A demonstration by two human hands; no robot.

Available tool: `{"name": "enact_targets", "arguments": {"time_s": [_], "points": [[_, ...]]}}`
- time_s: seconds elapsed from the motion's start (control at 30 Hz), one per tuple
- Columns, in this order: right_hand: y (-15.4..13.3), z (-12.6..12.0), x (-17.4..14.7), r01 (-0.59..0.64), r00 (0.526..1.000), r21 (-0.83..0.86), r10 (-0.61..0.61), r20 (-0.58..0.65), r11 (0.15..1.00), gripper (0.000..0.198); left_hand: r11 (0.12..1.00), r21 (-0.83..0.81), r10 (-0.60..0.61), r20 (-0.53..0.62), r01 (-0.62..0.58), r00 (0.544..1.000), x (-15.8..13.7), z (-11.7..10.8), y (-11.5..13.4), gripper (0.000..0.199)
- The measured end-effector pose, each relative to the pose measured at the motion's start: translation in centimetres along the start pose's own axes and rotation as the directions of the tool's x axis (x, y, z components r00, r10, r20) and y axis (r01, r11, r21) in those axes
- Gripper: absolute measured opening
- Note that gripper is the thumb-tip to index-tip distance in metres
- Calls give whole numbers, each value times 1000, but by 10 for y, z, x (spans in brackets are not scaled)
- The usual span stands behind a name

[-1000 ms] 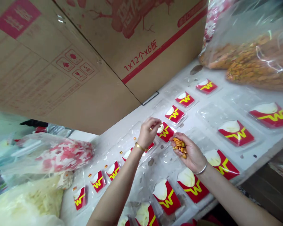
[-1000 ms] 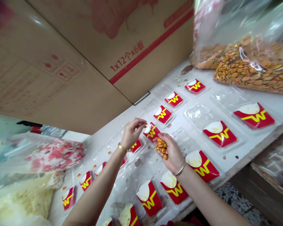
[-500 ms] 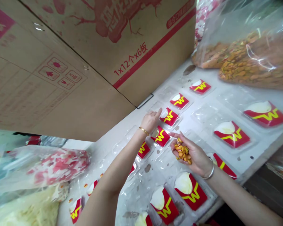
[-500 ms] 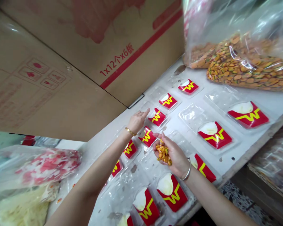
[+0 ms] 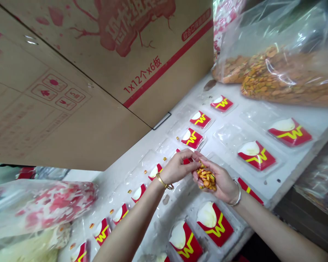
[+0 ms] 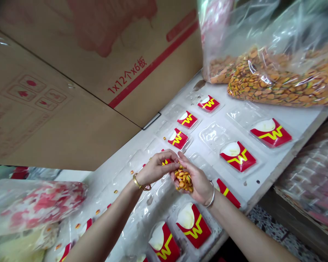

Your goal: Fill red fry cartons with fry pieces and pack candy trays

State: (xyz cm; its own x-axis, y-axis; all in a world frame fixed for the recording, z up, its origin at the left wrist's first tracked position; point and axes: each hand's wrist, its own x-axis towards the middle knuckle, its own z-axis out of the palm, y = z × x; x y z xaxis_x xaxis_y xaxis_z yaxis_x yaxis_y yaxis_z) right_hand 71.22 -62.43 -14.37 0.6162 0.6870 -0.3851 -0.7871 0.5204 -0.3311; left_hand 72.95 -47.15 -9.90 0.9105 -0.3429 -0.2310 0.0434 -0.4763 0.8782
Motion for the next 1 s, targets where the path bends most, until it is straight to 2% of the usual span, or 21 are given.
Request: {"name": "enact_targets", "arguments": {"time_s": [0.07, 0.13, 0.2, 0.3, 0.43, 0.57, 0.67, 0.73, 0.8, 0.9, 0.97, 1.0], "points": [[-1, -2, 2, 66, 996, -10, -67, -61, 998, 41, 989, -123, -82, -28, 78, 996, 5, 5, -1, 20], [-3, -4, 4, 179, 976, -16, -180, -119, 984, 32, 970, -222, -122, -92, 99, 988, 14, 4, -5, 20], [-5, -6, 6, 270, 949, -24, -270, -163, 963, 25, 957, -281, -136, -201, 76, 970, 29, -2, -11, 19], [-9, -10, 7, 300, 931, -20, -297, -210, 954, 28, 956, -292, -135, -383, 19, 914, 62, -21, -24, 16], [-16, -13, 5, 255, 929, -3, -246, -275, 967, 34, 994, -111, -62, -541, 2, 839, 120, -49, -45, 8], [-26, -16, 0, 245, 934, 31, -227, -278, 969, 31, 982, 136, -20, -614, 130, 789, 168, -68, -62, 6], [-33, -18, -3, 254, 935, 18, -241, -261, 967, 30, 921, 291, -29, -612, 259, 791, 185, -70, -70, 5], [-35, -19, -4, 266, 928, -34, -265, -261, 963, 28, 871, 390, -7, -598, 299, 801, 188, -67, -72, 6], [-36, -21, -3, 278, 923, -75, -288, -256, 958, 23, 794, 524, 65, -576, 308, 815, 185, -62, -71, 11], [-36, -25, 0, 291, 919, -101, -307, -246, 952, 21, 573, 780, 216, -437, 250, 873, 175, -58, -66, 20], [-37, -25, 3, 292, 917, -104, -309, -252, 951, 22, 437, 882, 240, -304, 177, 922, 168, -61, -61, 22], [-38, -25, 4, 293, 915, -102, -310, -257, 951, 23, 400, 904, 223, -255, 150, 941, 165, -63, -58, 23]]}}
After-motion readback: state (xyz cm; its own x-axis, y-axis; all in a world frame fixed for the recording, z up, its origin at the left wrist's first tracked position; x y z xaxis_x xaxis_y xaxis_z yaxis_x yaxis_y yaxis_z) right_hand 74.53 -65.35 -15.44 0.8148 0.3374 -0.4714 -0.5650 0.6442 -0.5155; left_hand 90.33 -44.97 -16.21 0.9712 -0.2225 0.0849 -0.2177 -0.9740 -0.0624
